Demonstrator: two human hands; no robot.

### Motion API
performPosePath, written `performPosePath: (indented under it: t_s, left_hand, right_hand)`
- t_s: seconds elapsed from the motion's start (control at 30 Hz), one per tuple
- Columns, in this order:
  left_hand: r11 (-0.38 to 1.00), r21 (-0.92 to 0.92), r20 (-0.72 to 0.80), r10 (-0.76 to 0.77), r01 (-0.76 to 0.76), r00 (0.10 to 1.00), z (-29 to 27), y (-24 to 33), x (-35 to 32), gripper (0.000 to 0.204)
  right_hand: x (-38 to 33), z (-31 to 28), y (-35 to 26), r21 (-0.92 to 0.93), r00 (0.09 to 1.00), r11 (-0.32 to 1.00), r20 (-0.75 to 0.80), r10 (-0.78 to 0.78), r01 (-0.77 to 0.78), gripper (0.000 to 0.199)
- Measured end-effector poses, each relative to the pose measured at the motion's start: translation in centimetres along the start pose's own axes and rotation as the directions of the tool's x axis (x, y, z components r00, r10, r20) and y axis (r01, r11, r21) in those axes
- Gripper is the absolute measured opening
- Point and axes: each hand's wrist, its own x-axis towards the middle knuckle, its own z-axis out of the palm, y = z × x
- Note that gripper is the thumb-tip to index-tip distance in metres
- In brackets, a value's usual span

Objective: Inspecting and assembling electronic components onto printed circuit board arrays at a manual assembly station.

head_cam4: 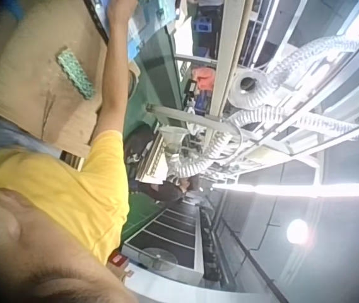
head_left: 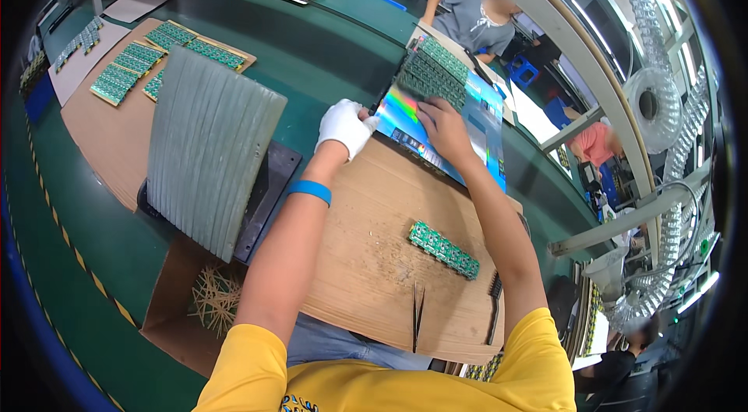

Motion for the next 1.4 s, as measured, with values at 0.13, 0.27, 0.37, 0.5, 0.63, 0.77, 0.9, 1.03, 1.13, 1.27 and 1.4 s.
performPosePath:
  t_s: [0.13, 0.27, 0.37, 0.5, 0.63, 0.77, 0.9, 1.03, 1.13, 1.27, 1.4]
  left_hand:
    - [0.998, -0.059, -0.032, -0.001, -0.001, 1.000, 0.2, -0.1, 0.1, 0.036]
    - [0.999, -0.041, -0.016, 0.003, -0.004, 1.000, 0.4, -0.4, 0.4, 0.036]
    - [0.999, -0.042, 0.002, 0.005, -0.005, 1.000, 0.0, -0.1, 0.8, 0.041]
    - [0.997, -0.069, 0.012, -0.022, 0.023, 1.000, 0.2, 0.0, 1.1, 0.040]
    - [0.998, -0.060, -0.010, 0.010, -0.010, 1.000, 0.3, -0.9, 0.9, 0.040]
    - [0.999, -0.051, 0.013, -0.013, 0.013, 1.000, 0.4, -0.2, 0.2, 0.039]
    - [0.995, -0.103, 0.001, -0.011, 0.011, 1.000, 0.3, -0.4, 0.1, 0.039]
    - [0.996, -0.091, -0.060, 0.019, -0.025, 0.998, 0.5, -0.5, 0.2, 0.036]
    - [0.996, -0.083, -0.065, 0.023, -0.028, 0.998, 0.4, -0.4, 0.4, 0.035]
    - [0.999, -0.044, -0.045, 0.002, -0.004, 0.999, -0.3, -0.4, 0.5, 0.038]
    - [1.000, -0.019, -0.019, -0.026, 0.025, 1.000, -0.5, -0.3, 0.3, 0.040]
  right_hand:
    - [-1.3, -1.1, -0.3, 0.024, 0.997, 0.999, -0.073, 0.026, -0.024, 0.027]
    - [-4.0, -6.4, -5.1, 0.161, 0.985, 0.972, 0.049, 0.165, -0.171, 0.027]
    - [-7.8, -11.2, -7.3, 0.116, 0.871, 0.954, 0.449, 0.199, -0.277, 0.035]
    - [-15.4, -12.9, -9.1, -0.033, 0.705, 0.989, 0.697, 0.127, -0.146, 0.048]
    - [-16.6, -14.0, -9.1, 0.053, 0.699, 0.985, 0.711, 0.078, -0.165, 0.056]
    - [-14.1, -14.5, -8.3, 0.037, 0.865, 0.996, 0.499, 0.050, -0.078, 0.054]
    - [-7.9, -11.1, -5.7, 0.007, 0.980, 1.000, 0.198, -0.020, 0.019, 0.044]
    - [-2.5, -4.8, -0.8, 0.009, 0.994, 1.000, 0.110, -0.002, 0.001, 0.039]
    - [-0.6, -1.8, 0.5, 0.019, 0.996, 1.000, 0.085, 0.013, -0.015, 0.037]
    - [-0.4, 0.0, -1.9, -0.100, 0.990, 0.995, -0.139, -0.027, 0.013, 0.035]
    - [-0.8, 0.8, -4.8, -0.020, 0.999, 0.999, -0.015, -0.047, 0.046, 0.037]
